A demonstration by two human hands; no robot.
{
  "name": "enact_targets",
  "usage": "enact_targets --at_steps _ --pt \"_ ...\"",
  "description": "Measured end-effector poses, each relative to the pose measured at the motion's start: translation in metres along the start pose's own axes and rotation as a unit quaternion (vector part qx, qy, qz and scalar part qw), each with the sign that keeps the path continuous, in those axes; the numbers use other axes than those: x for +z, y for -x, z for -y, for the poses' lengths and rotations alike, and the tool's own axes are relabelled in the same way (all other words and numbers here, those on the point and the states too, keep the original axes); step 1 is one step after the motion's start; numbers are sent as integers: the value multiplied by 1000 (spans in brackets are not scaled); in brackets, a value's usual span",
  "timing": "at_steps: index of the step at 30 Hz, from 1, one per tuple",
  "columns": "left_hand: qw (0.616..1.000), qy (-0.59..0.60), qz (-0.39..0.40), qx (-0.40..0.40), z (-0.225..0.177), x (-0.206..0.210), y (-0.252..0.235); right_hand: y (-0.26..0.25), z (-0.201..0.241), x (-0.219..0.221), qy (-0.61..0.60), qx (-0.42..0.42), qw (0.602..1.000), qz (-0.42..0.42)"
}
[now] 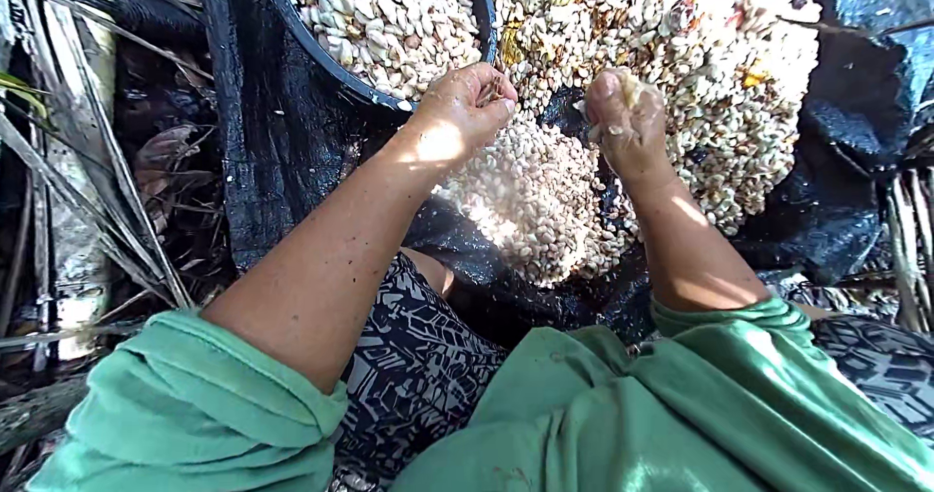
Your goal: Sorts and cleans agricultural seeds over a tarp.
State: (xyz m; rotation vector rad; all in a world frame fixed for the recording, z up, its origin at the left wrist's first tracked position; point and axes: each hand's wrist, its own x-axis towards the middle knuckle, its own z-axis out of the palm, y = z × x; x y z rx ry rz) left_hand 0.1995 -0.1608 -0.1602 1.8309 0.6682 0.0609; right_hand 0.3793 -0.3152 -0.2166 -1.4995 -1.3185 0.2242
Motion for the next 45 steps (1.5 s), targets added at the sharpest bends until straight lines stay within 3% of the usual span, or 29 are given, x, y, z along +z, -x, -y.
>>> enact_targets --at_steps 2,4,6,8,10,14,17,23,26,31,36,39,42,45 --pt "1000 8 -2 4 1 -1 0 2 9 -5 -113 -1 990 -86" --pt "1000 5 -4 -1 0 -2 -1 19 -11 4 -194 76 966 -153" --pt "1000 -1 0 -10 0 -1 -1 63 -57 22 -143 258 952 -87" --pt "1000 -1 8 -21 -3 3 0 102 -93 36 -96 465 879 46" --pt "999 -3 26 -35 -8 2 -2 112 -98 42 -155 522 838 33" --pt "997 -21 55 -43 -4 7 -1 104 -64 25 -401 391 828 -10" --pt "996 -30 75 -29 -9 9 -3 72 -28 16 -530 305 791 -36" --pt "980 49 190 -19 -27 21 -1 31 22 12 -621 145 770 16" --pt "965 90 245 26 -28 28 -1 25 30 10 -605 128 785 37" --pt "972 69 213 67 -27 41 -3 24 43 10 -428 121 894 53" --pt "986 79 87 117 -24 34 -9 23 42 4 -439 135 887 53" --pt "989 84 81 92 -27 24 -7 22 41 5 -468 130 873 49" --pt "988 9 93 121 -24 32 -3 18 41 10 -427 114 897 34" --pt "978 -89 48 181 -22 42 -3 13 43 16 -379 105 918 50"
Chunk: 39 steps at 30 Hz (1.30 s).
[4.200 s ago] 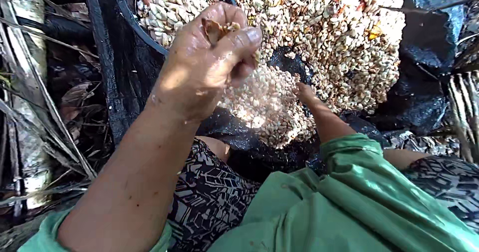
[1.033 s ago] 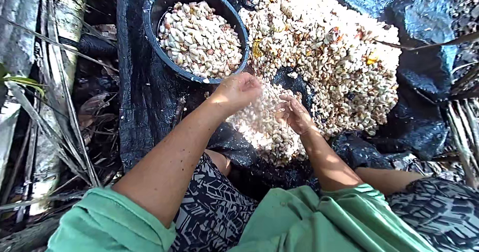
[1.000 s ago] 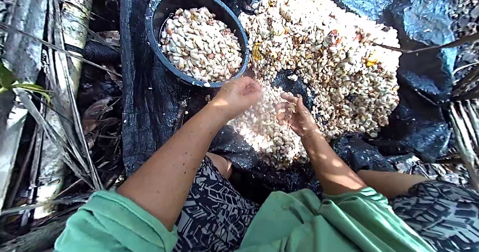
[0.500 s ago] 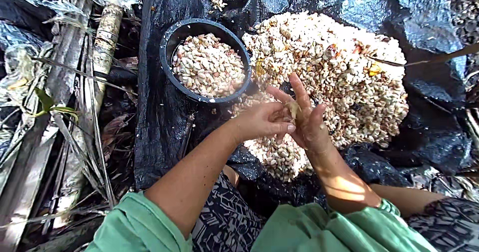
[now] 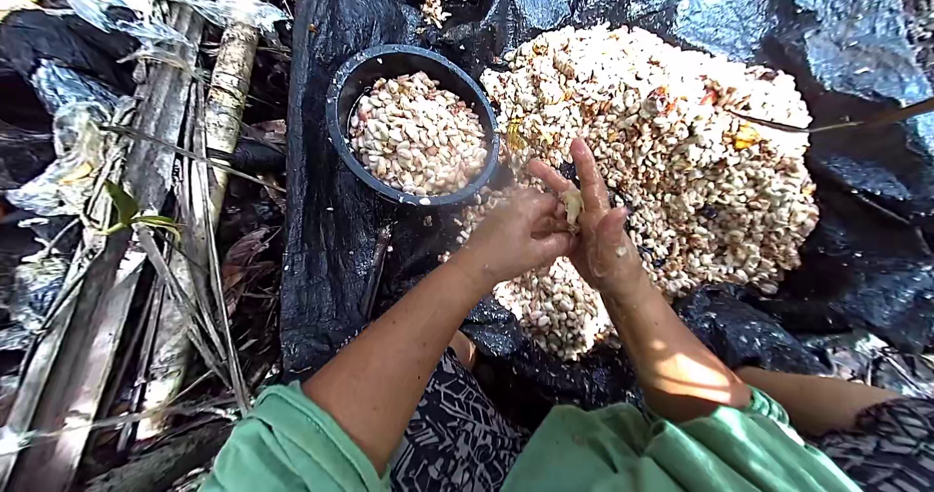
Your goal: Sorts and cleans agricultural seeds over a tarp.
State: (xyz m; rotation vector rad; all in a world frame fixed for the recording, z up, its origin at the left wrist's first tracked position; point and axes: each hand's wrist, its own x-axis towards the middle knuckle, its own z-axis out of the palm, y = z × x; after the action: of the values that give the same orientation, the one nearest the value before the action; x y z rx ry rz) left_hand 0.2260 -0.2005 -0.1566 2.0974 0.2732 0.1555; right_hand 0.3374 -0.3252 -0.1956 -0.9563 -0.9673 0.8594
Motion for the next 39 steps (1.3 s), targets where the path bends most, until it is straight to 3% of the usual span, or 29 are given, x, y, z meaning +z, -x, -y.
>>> enact_targets --at_steps 3,6,9,12,18,25,29,32,35,37,39 --pt "999 8 -33 21 5 -4 -1 -1 0 4 -16 12 1000 -6" --pt "992 123 -16 -35 2 -18 2 4 3 -2 -39 66 997 -7" --pt "957 265 -12 -119 0 -30 9 14 -1 -8 -10 88 995 -47" --pt "931 350 -1 -107 5 -37 15 15 -9 -5 59 53 991 -111" --pt "926 366 -17 -93 5 -35 14 3 -5 13 229 -137 959 -91" --pt "932 345 -64 -90 5 -35 11 0 -14 10 153 -76 977 -130" --pt "913 376 -53 -148 0 -34 6 -3 -8 6 313 -144 931 -124" --pt "888 435 5 -150 -2 -37 6 -8 9 0 410 -162 891 -108" --pt "872 466 38 -143 -3 -38 8 -10 19 -5 400 -148 897 -114" --pt "862 466 14 -196 -9 -36 8 -13 16 -1 383 -156 900 -139" --pt "825 492 -39 -275 -14 -29 3 -16 9 7 414 -191 878 -149"
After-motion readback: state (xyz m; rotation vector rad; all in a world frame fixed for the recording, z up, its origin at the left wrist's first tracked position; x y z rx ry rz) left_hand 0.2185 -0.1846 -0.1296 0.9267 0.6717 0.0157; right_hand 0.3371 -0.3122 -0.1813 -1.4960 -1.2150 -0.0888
